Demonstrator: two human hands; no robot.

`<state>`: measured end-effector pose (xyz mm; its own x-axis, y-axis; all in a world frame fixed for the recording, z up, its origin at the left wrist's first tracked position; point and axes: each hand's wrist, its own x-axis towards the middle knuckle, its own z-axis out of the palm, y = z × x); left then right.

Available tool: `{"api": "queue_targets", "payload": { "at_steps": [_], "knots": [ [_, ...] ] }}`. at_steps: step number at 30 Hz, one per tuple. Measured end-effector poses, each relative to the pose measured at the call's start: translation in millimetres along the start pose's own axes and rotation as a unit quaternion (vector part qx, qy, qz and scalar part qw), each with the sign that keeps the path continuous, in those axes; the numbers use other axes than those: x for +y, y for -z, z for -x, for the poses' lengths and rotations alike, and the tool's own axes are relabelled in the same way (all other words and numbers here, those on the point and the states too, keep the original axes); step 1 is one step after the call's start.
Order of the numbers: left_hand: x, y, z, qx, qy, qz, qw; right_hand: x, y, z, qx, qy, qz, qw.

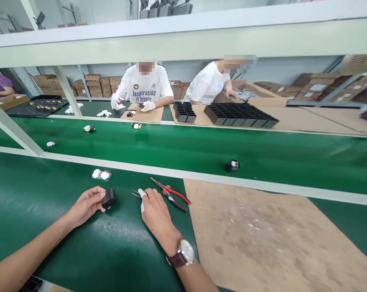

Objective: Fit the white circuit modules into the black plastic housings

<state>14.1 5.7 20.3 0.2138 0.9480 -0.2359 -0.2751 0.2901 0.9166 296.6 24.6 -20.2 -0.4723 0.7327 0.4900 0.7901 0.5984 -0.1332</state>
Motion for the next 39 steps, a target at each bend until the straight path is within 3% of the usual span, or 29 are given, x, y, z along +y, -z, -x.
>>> {"api": "queue_targets", "payload": {
  "at_steps": [7, 11, 14, 19, 23, 27, 33, 35, 39],
  "knots": [
    [4, -2.6, 0, 0.012, -0.017, 0.006, 1.000, 7, -4, -1, 0.014, -0.005, 0.047, 0.999],
    [6, 1.8, -1, 0.039, -0.069, -0.095, 0.992, 5, -6, -3, 0.021, -0.021, 0.056, 0.998],
    [15, 13.3, -13, 0.058, -0.138, -0.230, 0.962, 6, -7, -4, 0.033, -0.032, 0.060, 0.997],
    [54, 53.5, -64, 0.108, -0.259, -0.437, 0.855, 0, -6, -6, 0.071, -0.009, 0.053, 0.996],
    [90, 96.0, -118, 0.195, -0.276, -0.494, 0.801, -12, -11, -2, 0.087, 0.054, -0.015, 0.995],
    [91, 125.0, -155, 0.255, -0.273, -0.527, 0.764, -19, -15, 5, 0.066, 0.094, -0.070, 0.991],
    [62, 148.9, -157, 0.260, -0.289, -0.552, 0.738, -20, -10, 9, 0.032, 0.116, -0.115, 0.986],
    [67, 164.3, -151, 0.286, -0.294, -0.554, 0.724, -20, -10, 10, 0.014, 0.121, -0.120, 0.985],
    [92, 206.3, -147, 0.392, -0.264, -0.549, 0.689, -19, -14, 8, -0.017, 0.123, -0.125, 0.984]
  ]
}}
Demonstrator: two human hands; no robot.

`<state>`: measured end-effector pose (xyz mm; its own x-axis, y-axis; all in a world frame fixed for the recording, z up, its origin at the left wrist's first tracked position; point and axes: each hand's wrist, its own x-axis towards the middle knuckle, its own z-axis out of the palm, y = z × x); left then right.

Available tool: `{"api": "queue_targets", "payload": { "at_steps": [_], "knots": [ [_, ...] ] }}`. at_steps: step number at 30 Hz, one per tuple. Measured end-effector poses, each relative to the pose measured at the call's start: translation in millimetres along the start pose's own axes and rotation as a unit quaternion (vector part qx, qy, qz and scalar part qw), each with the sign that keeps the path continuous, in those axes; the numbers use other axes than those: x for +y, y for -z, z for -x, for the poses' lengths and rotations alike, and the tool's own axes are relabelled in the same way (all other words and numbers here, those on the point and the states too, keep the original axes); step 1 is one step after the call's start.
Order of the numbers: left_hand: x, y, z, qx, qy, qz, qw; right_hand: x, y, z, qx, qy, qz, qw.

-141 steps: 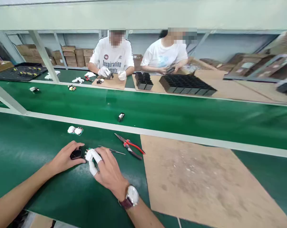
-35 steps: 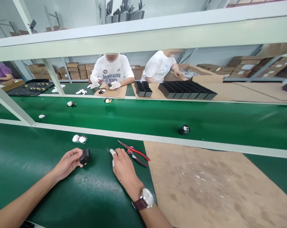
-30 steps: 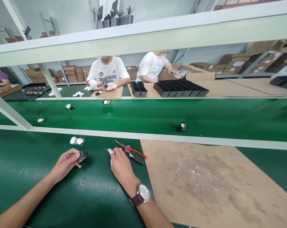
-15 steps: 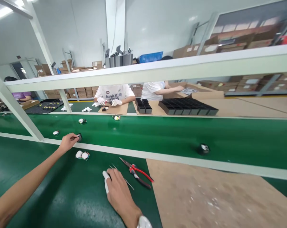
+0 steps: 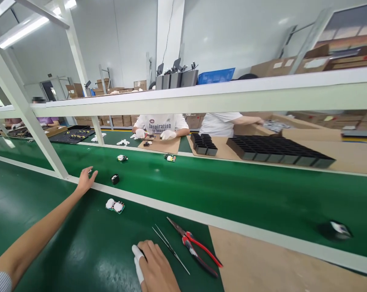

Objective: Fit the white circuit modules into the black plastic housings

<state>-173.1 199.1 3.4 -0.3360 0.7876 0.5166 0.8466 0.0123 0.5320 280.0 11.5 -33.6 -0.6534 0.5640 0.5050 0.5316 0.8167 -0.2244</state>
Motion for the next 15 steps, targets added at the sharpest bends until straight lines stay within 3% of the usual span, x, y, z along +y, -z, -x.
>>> {"api": "queue_targets", "payload": {
  "at_steps": [3, 7, 12, 15],
  "knots": [
    [-22, 7.1, -19, 0.023, 0.068, -0.038, 0.997, 3, -2, -1, 0.004, -0.010, -0.022, 1.000],
    [-34, 3.9, -29, -0.001, 0.125, -0.051, 0.991, 4, -1, -2, -0.007, -0.027, -0.045, 0.999],
    [-21, 1.9, -21, -0.033, 0.121, -0.027, 0.992, 1, -1, -3, 0.015, -0.027, -0.042, 0.999],
    [0, 6.1, 6, -0.058, 0.077, 0.010, 0.995, -1, -2, -4, 0.018, -0.025, -0.045, 0.999]
  ]
}}
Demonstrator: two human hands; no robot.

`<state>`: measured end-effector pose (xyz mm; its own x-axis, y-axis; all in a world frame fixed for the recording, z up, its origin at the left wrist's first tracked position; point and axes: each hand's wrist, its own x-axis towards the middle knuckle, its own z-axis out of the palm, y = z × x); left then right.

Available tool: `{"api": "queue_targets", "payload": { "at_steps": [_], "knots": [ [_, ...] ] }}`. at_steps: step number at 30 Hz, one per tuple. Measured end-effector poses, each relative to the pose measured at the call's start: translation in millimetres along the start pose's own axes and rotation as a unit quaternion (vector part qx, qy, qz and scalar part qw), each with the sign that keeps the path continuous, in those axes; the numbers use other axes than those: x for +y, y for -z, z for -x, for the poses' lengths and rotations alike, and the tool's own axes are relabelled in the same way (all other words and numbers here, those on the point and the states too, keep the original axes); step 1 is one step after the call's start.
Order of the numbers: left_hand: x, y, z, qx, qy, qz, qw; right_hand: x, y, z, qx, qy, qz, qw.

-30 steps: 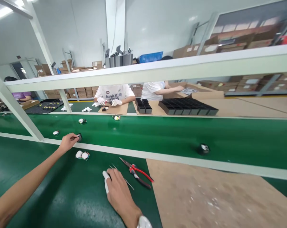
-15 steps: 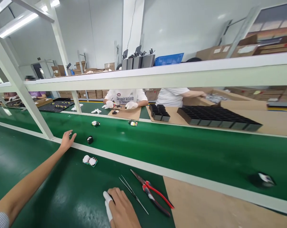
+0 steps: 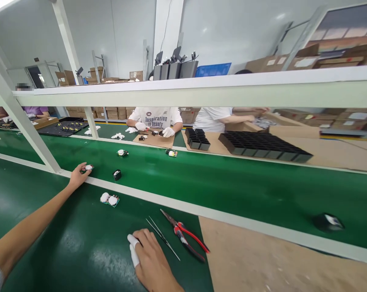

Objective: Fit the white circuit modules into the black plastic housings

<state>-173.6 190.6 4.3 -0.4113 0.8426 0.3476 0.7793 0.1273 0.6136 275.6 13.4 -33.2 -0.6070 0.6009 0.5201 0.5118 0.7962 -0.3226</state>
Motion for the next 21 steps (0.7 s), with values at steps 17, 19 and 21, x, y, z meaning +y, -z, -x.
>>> {"api": "queue_targets", "payload": {
  "at_steps": [17, 19, 21],
  "knots": [
    [55, 45.2, 184, -0.222, -0.293, 0.017, 0.930, -9, 2, -5, 0.036, 0.043, 0.052, 0.997],
    [63, 37.3, 173, -0.222, -0.292, 0.002, 0.930, -8, 1, -5, 0.038, 0.046, 0.055, 0.997],
    [70, 26.6, 161, -0.227, -0.291, -0.006, 0.929, -8, 1, -5, 0.034, 0.050, 0.057, 0.997]
  ]
}}
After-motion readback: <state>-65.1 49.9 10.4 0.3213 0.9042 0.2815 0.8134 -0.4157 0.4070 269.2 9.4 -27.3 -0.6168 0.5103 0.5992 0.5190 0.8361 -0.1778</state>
